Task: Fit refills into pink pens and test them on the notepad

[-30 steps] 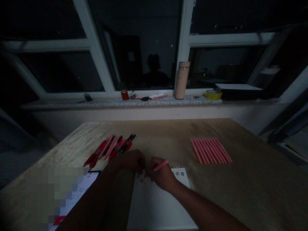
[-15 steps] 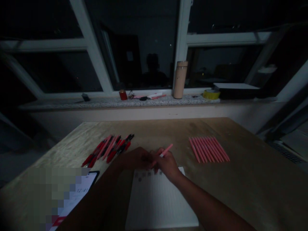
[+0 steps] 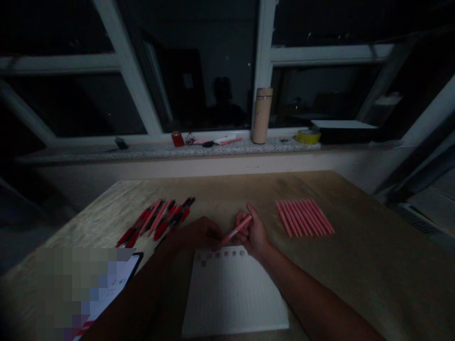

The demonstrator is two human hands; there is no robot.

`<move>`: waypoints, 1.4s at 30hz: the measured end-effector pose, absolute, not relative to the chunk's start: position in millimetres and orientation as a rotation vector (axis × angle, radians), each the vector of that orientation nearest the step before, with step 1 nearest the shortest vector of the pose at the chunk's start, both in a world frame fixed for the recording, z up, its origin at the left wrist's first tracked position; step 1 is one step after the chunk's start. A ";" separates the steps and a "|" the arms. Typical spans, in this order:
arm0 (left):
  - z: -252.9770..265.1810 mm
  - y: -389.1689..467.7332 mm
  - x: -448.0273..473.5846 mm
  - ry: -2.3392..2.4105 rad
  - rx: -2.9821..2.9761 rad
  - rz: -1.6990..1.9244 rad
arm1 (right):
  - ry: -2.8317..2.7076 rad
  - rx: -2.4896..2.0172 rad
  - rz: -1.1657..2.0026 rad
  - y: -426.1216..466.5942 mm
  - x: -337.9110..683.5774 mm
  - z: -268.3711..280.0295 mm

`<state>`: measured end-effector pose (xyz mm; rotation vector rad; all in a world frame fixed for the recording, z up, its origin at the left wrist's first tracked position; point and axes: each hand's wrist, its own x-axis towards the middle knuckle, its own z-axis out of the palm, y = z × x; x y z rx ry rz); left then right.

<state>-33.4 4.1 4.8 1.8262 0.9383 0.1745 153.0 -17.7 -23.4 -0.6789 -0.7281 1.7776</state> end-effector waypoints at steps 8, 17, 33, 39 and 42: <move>1.6 4.3 -32.6 0.922 1.820 0.173 | -0.717 -0.726 1.756 -18.4 155.2 -23.9; 5.9 2.6 -28.9 0.938 1.751 0.236 | -0.727 -0.668 1.693 -16.9 160.0 -23.3; 3.0 15.6 -47.8 0.850 1.187 1.023 | -1.303 -0.750 1.778 -12.5 188.6 -2.7; -10.0 9.0 -20.7 0.631 1.038 0.990 | -1.365 -0.856 1.788 -19.0 181.4 2.4; -13.3 5.7 -10.6 0.599 0.994 0.984 | -1.386 -0.915 1.772 -18.3 181.9 4.3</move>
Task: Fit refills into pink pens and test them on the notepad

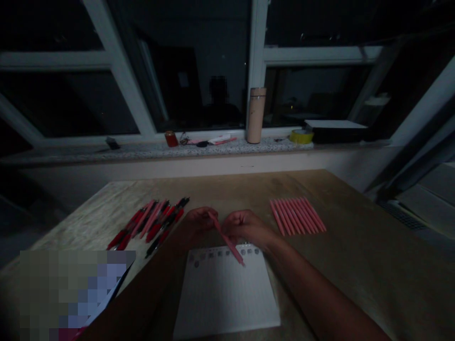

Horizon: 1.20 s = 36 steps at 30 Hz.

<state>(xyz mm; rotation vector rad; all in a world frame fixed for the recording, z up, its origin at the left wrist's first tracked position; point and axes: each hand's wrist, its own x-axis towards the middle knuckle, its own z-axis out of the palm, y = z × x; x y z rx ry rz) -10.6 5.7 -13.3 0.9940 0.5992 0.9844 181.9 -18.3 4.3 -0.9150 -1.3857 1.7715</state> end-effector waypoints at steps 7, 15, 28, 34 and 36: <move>-18.0 3.4 4.4 0.678 0.962 0.983 | -1.557 -1.125 1.579 -6.5 196.2 3.8; -34.4 10.9 3.8 0.846 1.023 0.972 | -1.720 -1.697 0.898 15.5 250.5 19.1; -31.7 8.2 2.6 0.948 1.117 0.895 | -1.935 -2.238 0.402 37.7 302.1 2.8; -32.5 7.5 2.8 0.932 1.105 0.888 | -2.017 -2.285 0.351 40.1 303.8 -0.1; -33.5 7.6 2.6 0.923 1.097 0.887 | -2.044 -2.290 0.350 39.5 302.6 1.6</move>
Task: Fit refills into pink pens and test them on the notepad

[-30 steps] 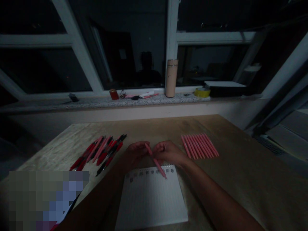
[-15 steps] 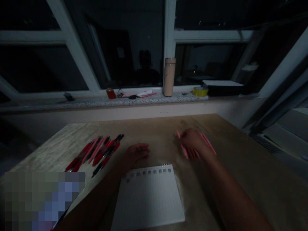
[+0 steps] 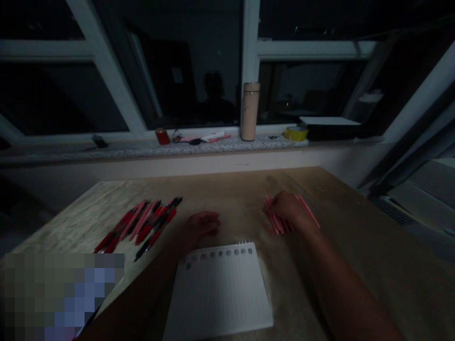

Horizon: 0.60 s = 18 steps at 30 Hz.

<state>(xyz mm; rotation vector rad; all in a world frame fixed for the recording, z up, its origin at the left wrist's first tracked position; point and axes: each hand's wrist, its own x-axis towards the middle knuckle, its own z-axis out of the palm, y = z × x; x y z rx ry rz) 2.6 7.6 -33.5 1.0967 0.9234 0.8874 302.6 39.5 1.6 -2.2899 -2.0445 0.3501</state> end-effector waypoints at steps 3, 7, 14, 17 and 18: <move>-34.3 7.4 2.4 0.907 1.091 0.900 | -2.078 -2.300 0.311 37.7 299.3 4.4; -35.0 7.0 2.3 0.886 1.107 0.898 | -2.086 -2.337 0.286 35.5 295.2 6.3; -33.4 6.4 2.6 0.862 1.083 0.891 | -2.126 -2.343 0.234 35.3 293.7 5.9; -31.9 5.1 2.8 0.847 1.090 0.885 | -2.136 -2.351 0.229 35.3 293.2 6.6; -31.7 4.7 2.9 0.844 1.092 0.885 | -2.130 -2.354 0.231 35.0 292.9 7.0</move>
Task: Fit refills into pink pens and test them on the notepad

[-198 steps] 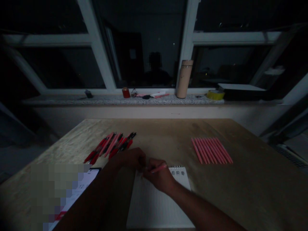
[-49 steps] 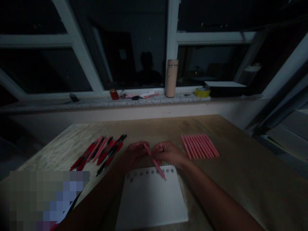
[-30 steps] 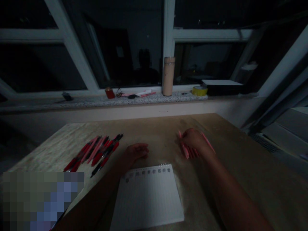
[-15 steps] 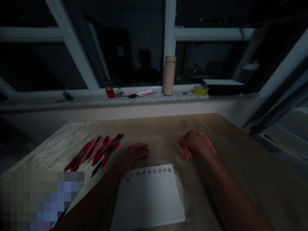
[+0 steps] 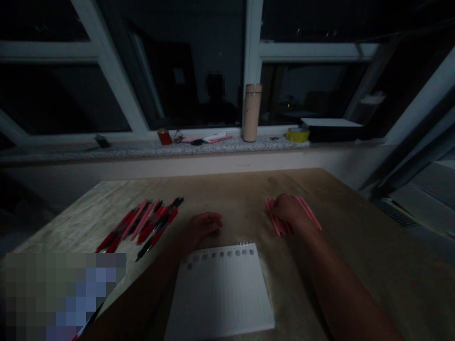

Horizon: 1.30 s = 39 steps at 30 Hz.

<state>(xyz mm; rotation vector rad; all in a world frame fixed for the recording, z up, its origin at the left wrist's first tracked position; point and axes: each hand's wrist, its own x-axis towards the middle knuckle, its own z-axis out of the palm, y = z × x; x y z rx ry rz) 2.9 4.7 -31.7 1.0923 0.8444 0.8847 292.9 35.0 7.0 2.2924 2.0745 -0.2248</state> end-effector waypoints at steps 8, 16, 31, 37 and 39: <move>-34.0 6.7 2.3 0.844 1.092 0.876 | 2.071 2.311 -0.191 34.4 292.4 5.9; -34.5 5.9 2.7 0.846 1.086 0.883 | 2.066 2.314 -0.191 34.1 292.1 6.7; -33.8 6.3 2.2 0.856 1.076 0.869 | 2.078 2.380 -0.275 34.2 295.7 5.7; -32.1 5.0 2.7 0.850 1.097 0.879 | 2.088 2.403 -0.295 43.1 304.9 -6.3; -32.4 5.1 2.7 0.852 1.099 0.881 | 2.092 2.378 -0.296 44.4 306.7 -8.1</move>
